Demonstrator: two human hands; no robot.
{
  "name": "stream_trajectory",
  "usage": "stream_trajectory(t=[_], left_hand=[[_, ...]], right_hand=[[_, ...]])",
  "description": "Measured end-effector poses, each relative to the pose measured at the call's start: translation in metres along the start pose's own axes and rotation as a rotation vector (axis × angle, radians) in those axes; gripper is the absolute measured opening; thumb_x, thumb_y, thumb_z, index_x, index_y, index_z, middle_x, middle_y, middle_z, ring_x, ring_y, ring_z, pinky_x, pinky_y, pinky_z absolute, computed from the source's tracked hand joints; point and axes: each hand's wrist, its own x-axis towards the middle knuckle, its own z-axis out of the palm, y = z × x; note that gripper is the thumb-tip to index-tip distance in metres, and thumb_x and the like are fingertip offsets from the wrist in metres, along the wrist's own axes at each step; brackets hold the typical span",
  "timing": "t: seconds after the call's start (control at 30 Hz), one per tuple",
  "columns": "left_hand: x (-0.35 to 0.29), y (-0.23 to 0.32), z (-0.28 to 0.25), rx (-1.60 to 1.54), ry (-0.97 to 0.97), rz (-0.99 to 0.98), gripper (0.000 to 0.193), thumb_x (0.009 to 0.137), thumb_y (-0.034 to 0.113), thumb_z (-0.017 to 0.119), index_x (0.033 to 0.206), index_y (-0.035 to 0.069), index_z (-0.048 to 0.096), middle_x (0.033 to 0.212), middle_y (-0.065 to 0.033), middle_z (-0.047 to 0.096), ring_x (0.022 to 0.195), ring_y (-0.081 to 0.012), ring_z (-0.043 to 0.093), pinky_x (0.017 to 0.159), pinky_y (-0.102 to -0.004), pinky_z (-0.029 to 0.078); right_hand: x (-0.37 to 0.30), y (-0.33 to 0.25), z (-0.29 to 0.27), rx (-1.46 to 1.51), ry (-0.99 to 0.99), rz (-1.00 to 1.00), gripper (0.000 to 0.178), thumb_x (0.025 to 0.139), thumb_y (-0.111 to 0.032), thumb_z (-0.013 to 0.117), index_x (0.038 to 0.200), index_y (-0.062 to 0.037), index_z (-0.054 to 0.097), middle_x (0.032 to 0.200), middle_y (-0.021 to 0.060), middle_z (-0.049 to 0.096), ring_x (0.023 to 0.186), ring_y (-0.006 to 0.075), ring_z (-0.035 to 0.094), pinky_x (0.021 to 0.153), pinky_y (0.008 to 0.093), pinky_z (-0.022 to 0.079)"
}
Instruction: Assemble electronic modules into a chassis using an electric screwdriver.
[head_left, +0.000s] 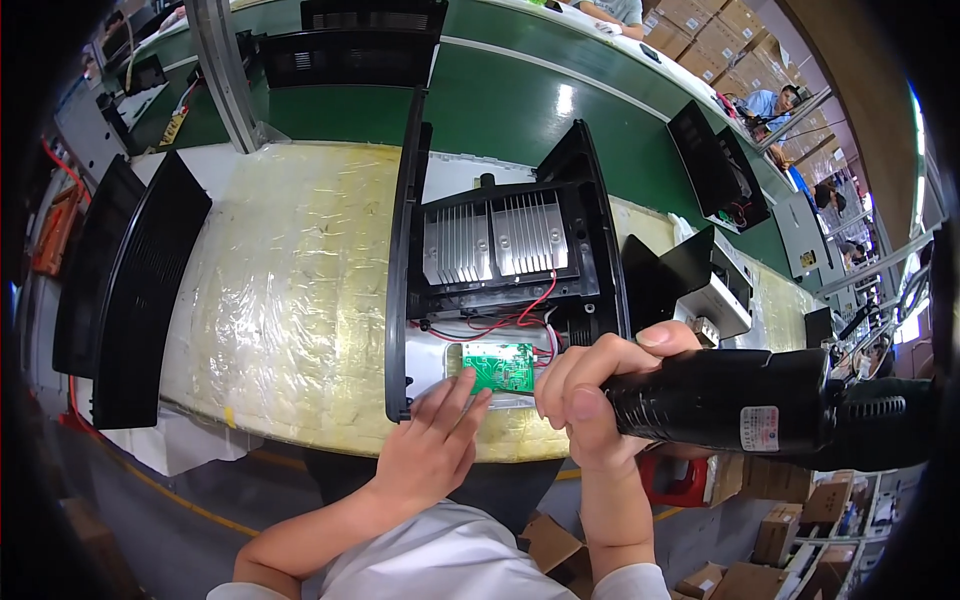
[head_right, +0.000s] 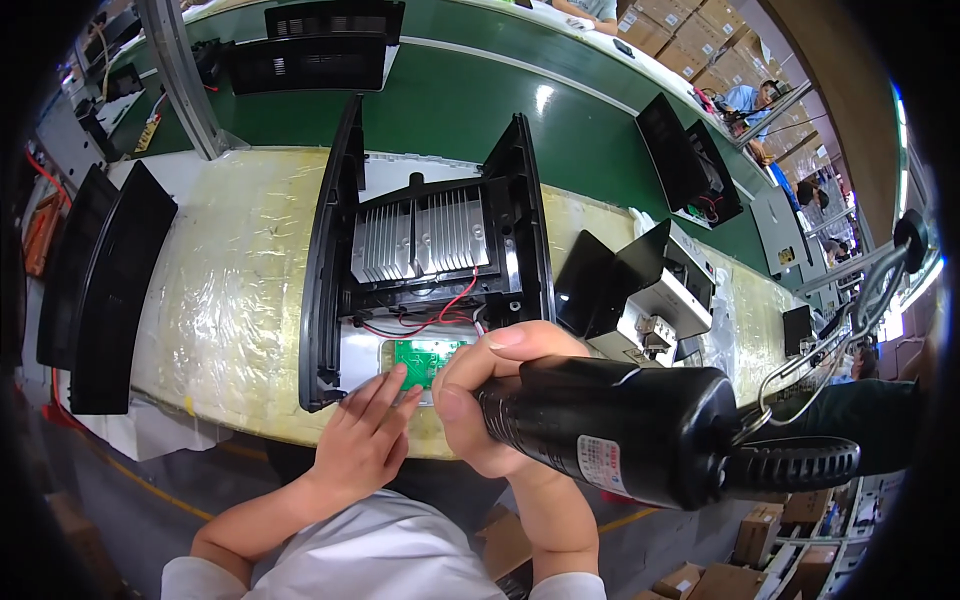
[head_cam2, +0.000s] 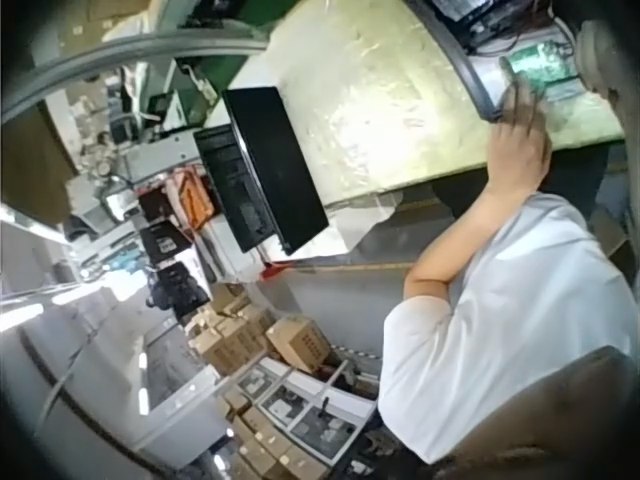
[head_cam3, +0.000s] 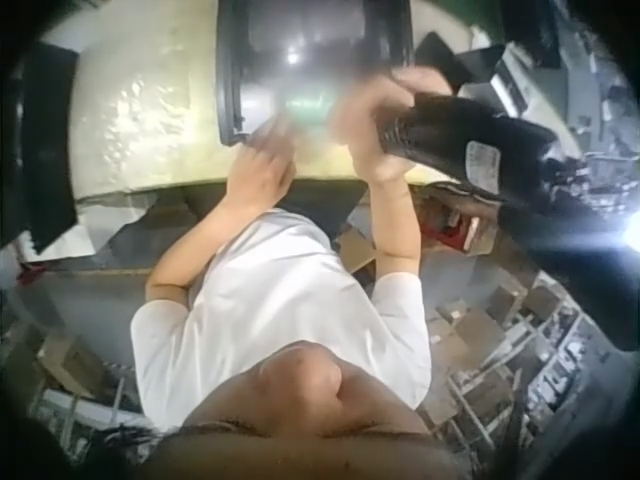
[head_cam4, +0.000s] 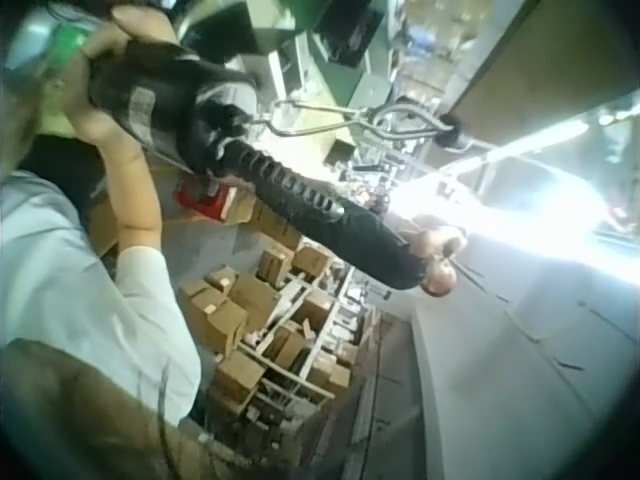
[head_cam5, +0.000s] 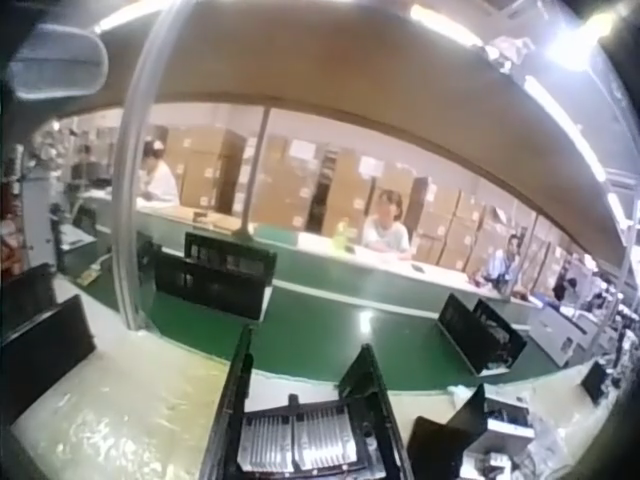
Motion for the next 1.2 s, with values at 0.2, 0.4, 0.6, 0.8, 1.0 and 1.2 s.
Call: stream_trajectory(t=[0.2, 0.4, 0.6, 0.8, 1.0, 1.2], left_hand=[[0.0, 0.001, 0.0, -0.018, -0.011, -0.016, 0.062, 0.08, 0.009, 0.067, 0.141, 0.006, 0.055, 0.151, -0.0158, 0.046, 0.129, -0.0298, 0.052, 0.099, -0.0381, 0.049], [-0.001, 0.001, -0.002, -0.014, -0.014, -0.036, 0.062, 0.079, 0.008, 0.068, 0.14, 0.006, 0.056, 0.15, -0.0151, 0.048, 0.127, -0.03, 0.053, 0.101, -0.0386, 0.048], [0.0, 0.0, 0.001, -0.055, -0.009, -0.027, 0.06, 0.079, 0.007, 0.068, 0.138, 0.006, 0.057, 0.149, -0.0168, 0.048, 0.127, -0.0324, 0.053, 0.104, -0.0408, 0.045], [-0.006, -0.013, -0.006, -0.087, -0.027, -0.025, 0.055, 0.08, 0.002, 0.065, 0.135, 0.001, 0.059, 0.148, -0.0221, 0.049, 0.128, -0.0384, 0.052, 0.107, -0.0462, 0.043], [-0.008, -0.015, -0.025, -0.044, -0.076, -0.046, 0.051, 0.08, 0.001, 0.069, 0.13, -0.002, 0.061, 0.143, -0.0254, 0.052, 0.127, -0.0418, 0.054, 0.107, -0.0479, 0.044], [0.051, 0.009, -0.103, -0.325, -0.066, 0.258, 0.05, 0.076, -0.002, 0.072, 0.126, 0.002, 0.066, 0.138, -0.0242, 0.058, 0.119, -0.0407, 0.061, 0.101, -0.0453, 0.051]], right_hand=[[0.005, 0.004, -0.01, -0.065, -0.147, -0.054, 0.05, 0.094, 0.003, 0.063, 0.129, -0.012, 0.031, 0.067, 0.0055, 0.051, 0.049, 0.0147, 0.05, 0.045, 0.0296, 0.045], [0.007, 0.008, -0.008, -0.036, -0.173, 0.006, 0.045, 0.092, 0.007, 0.061, 0.125, -0.0101, 0.035, 0.067, 0.006, 0.051, 0.048, 0.014, 0.047, 0.046, 0.0288, 0.044], [0.005, 0.012, -0.01, 0.01, -0.189, 0.002, 0.047, 0.09, 0.008, 0.062, 0.125, -0.0098, 0.036, 0.068, 0.0055, 0.051, 0.05, 0.0133, 0.047, 0.046, 0.0289, 0.044], [-0.013, 0.0, -0.012, 0.038, 0.093, 0.11, 0.057, 0.085, 0.001, 0.072, 0.132, 0.0008, 0.039, 0.075, 0.0022, 0.057, 0.061, 0.009, 0.053, 0.061, 0.0264, 0.046], [-0.007, -0.073, -0.089, 0.044, 0.642, 0.018, 0.065, 0.097, -0.011, 0.06, 0.151, -0.0044, 0.025, 0.063, 0.0022, 0.041, 0.044, 0.012, 0.046, 0.039, 0.0292, 0.041], [-0.046, -0.02, -0.177, -0.364, 0.75, 0.344, 0.048, 0.096, -0.012, 0.065, 0.139, -0.0018, 0.046, 0.07, 0.0017, 0.049, 0.05, 0.0113, 0.051, 0.045, 0.0276, 0.042]])
